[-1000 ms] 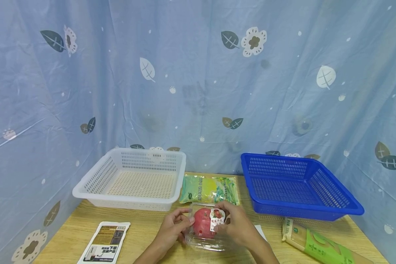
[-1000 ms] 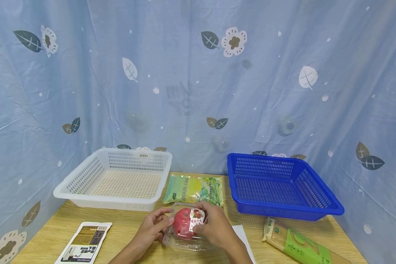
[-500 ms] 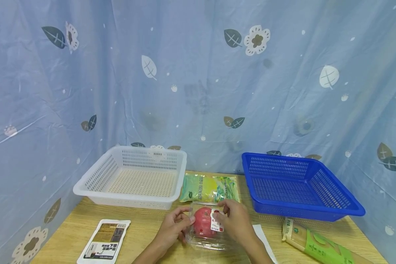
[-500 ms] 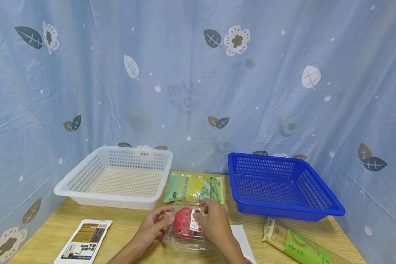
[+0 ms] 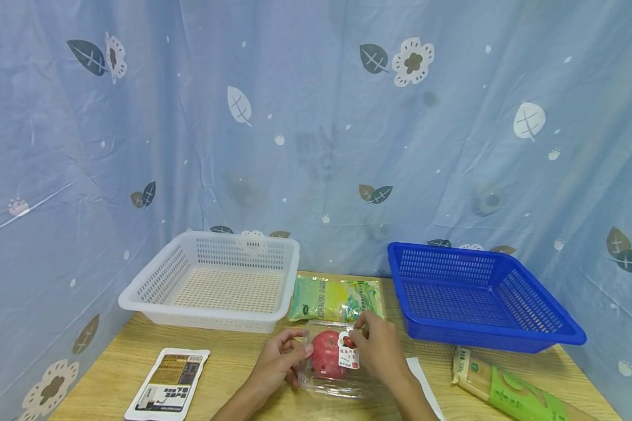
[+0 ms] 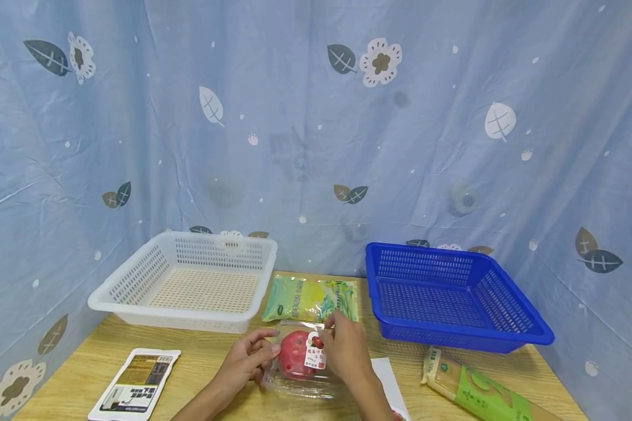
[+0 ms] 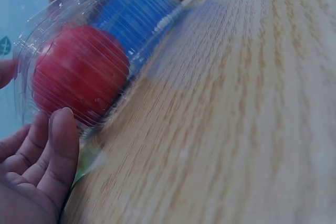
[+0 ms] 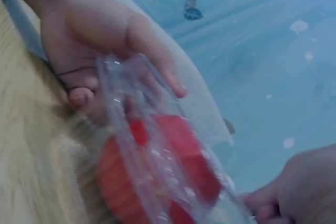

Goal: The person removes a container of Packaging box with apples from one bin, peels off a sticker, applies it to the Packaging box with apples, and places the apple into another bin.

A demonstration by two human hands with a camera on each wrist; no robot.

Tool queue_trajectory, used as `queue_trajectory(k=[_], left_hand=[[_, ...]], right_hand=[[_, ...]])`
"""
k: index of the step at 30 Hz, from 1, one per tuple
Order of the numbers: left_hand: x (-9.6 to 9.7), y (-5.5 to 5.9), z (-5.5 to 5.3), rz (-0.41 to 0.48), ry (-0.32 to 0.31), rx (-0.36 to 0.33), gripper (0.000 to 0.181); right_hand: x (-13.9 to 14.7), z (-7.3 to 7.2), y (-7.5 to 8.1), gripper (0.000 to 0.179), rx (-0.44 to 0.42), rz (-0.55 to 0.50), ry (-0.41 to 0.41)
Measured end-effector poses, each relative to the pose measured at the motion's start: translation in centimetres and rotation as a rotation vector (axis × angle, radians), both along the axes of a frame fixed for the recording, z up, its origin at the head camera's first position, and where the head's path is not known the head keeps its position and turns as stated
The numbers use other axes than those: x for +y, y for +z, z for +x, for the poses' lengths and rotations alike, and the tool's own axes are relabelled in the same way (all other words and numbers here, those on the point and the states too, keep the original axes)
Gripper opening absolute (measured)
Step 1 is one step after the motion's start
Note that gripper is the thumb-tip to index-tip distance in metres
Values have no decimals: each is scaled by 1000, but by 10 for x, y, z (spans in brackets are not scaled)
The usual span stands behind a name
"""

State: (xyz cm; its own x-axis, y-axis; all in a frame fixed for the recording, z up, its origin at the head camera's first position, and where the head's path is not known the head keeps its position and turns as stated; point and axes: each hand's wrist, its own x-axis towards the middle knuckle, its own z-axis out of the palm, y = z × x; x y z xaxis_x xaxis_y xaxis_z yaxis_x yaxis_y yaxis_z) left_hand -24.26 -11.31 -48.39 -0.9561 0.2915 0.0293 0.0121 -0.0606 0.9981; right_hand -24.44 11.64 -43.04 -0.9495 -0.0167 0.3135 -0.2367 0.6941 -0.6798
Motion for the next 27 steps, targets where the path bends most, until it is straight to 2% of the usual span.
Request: queue_trajectory(k=[5,9,15,18,22,25,27], left_hand=[[1,1,0,-6,-2,3,57],[1,2,1,-6,1,-1,57],[1,2,1,-7,22,-21,56],[2,2,1,-1,29,-48,56],[3,4,2,6,37,-79,57],[4,7,3,4,43,-92,58],[5,10,4,0,43,-95,58]], right_hand=[[16,2,6,24,-95,-107,206],[26,4,10,41,-162,-134,360],[34,6,12,61,-174,-126,500],[38,6,12,63,-193,-156,548],[44,5,11,57,-198,-272,593],[47,4,14,48,-168,-362,558],[51,5,18,41,-130,-403,493]])
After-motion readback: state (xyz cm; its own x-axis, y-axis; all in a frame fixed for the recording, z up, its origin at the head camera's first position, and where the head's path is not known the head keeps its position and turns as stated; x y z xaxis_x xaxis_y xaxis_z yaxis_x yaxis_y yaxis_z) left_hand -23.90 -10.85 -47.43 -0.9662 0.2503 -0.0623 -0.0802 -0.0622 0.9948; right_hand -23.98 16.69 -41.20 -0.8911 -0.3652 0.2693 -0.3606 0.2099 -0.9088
